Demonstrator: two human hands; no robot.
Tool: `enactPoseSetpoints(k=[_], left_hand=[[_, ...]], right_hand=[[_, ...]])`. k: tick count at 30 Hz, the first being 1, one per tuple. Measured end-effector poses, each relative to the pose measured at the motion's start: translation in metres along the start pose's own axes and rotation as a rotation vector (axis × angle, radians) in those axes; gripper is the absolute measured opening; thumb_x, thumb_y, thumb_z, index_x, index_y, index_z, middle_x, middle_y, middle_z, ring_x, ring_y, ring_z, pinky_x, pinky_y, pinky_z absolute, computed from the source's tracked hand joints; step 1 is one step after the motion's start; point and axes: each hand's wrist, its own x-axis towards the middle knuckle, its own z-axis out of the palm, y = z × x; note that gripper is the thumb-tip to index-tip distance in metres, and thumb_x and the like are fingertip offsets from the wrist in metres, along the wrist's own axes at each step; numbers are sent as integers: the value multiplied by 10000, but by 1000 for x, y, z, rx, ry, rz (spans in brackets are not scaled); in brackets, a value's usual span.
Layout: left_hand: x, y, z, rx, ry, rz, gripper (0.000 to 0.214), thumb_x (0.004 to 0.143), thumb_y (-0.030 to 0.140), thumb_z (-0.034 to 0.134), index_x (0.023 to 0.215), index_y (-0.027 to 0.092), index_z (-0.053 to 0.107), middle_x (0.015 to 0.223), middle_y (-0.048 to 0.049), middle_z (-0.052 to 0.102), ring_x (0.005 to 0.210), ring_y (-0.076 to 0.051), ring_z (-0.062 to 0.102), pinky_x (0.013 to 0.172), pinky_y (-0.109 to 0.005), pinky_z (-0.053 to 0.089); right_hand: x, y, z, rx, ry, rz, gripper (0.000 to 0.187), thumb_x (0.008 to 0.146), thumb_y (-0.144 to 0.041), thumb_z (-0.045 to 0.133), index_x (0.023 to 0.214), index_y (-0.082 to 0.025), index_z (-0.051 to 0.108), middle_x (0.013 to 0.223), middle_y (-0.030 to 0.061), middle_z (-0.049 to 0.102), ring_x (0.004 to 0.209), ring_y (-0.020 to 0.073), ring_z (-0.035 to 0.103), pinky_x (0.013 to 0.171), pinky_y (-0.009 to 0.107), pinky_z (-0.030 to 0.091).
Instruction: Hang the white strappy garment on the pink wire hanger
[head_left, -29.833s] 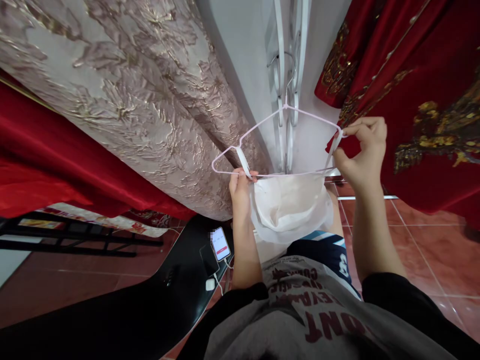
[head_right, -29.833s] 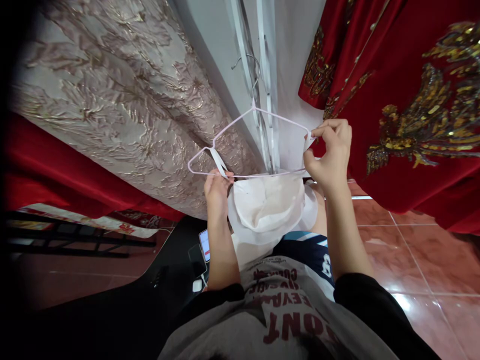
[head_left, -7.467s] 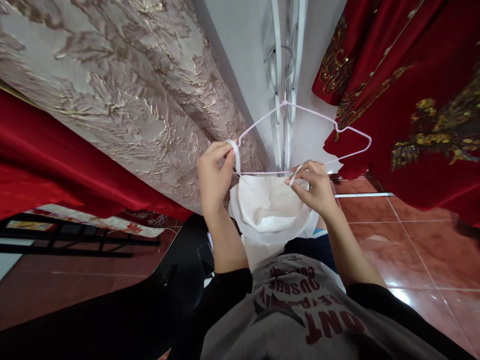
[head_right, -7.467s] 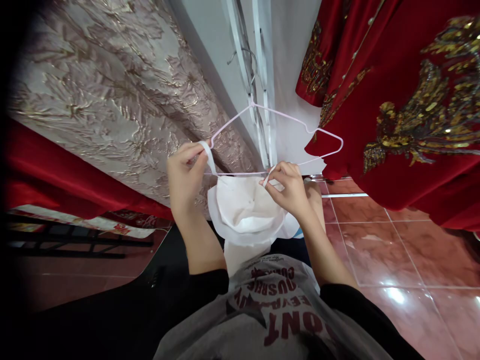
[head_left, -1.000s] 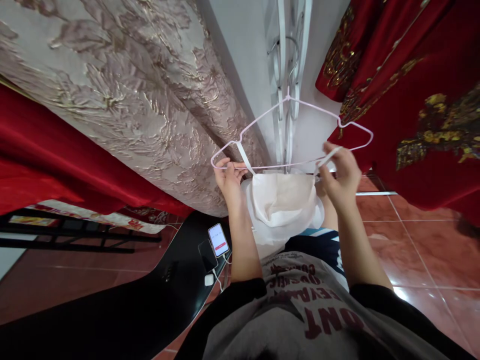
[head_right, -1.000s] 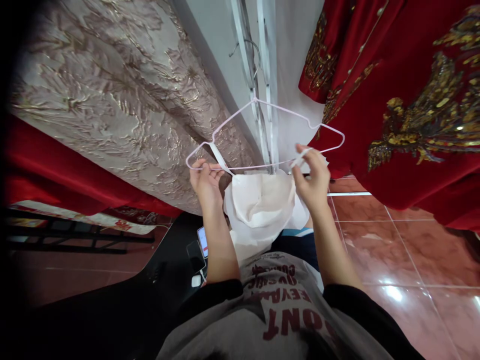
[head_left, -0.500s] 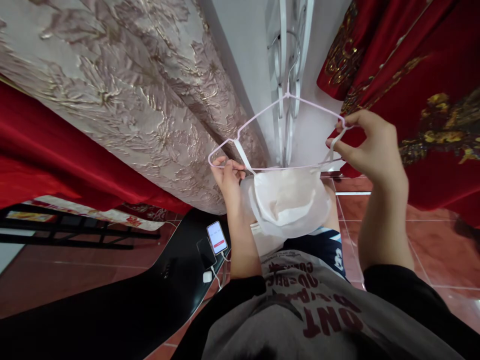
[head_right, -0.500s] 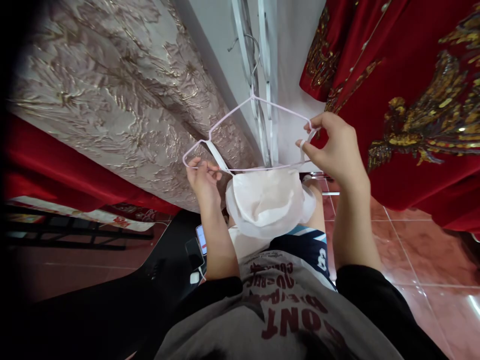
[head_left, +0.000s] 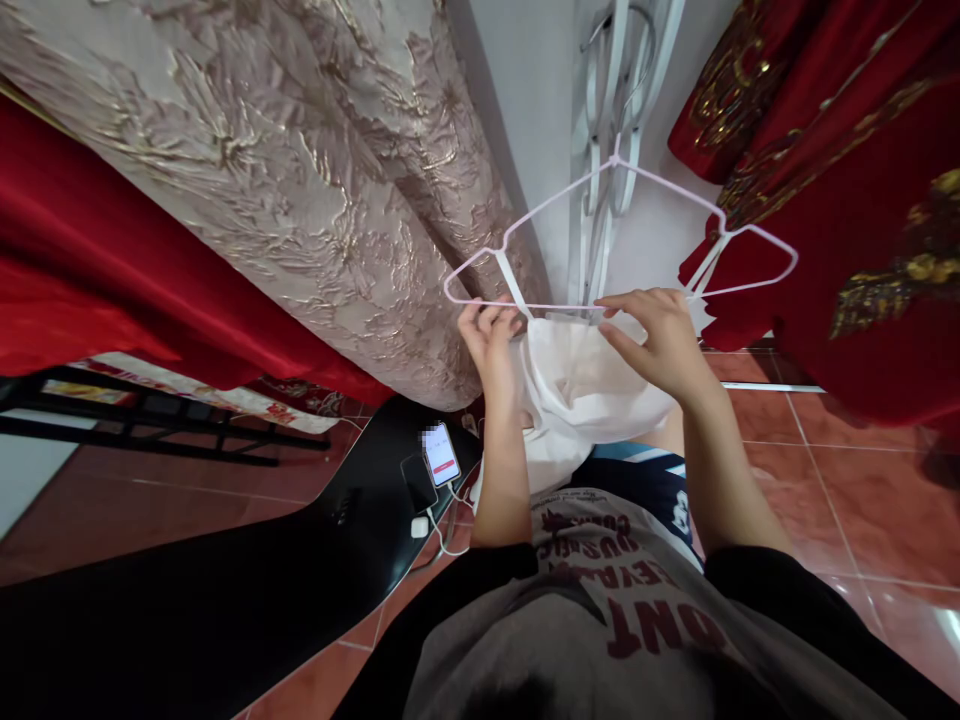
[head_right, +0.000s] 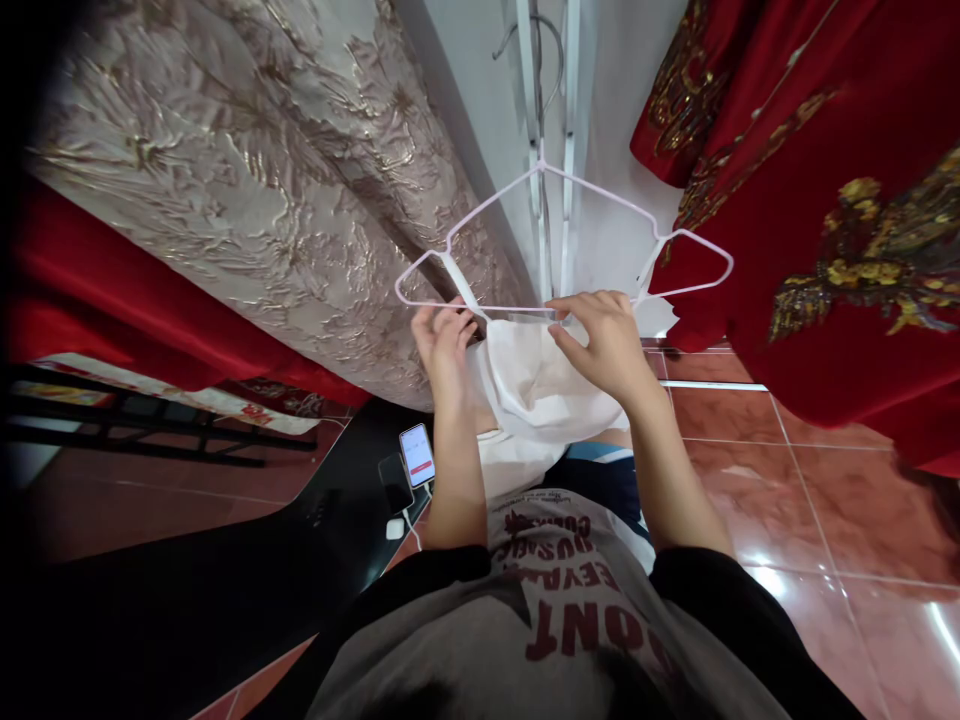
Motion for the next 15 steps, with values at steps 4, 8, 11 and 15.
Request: enactPoseSetpoints(k=[4,8,11,15], left_hand=[[-9,-11,-5,239,-242,27,197,894,311,748,1045,234,646,1054,-51,749,1003,-192,745,950,-354,568],[-9,0,-6,326,-274,93,164,903,313,761,1018,244,667,1054,-46,737,886,-163,723,832,-306,585],[-8,14,-6,268,-307,-72,164,911,318,762,1017,235,668,984,-34,738,667,-112,668,611,-237,520],[-12,32,-4,186,-361,-208,108,916,301,745,983,217,737,884,-23,721,566,-75,584,508,-209,428]], right_hand=[[-8,-4,7,-56,78,3,299,1016,-400,587,1257,-271,708,1085,52,787,1017,294,669,1008,488,415],[-10,-7,14,-54,95,12,288,1022,-398,579,1252,-279,703,1099,45,788,1013,284,660,1017,486,402],[-7,-6,14,-35,102,15,268,1018,-396,593,1226,-281,716,1084,37,793,989,273,660,999,474,407],[-7,-3,11,-10,99,16,240,1021,-386,595,1192,-283,728,1067,31,794,979,267,660,983,465,414]])
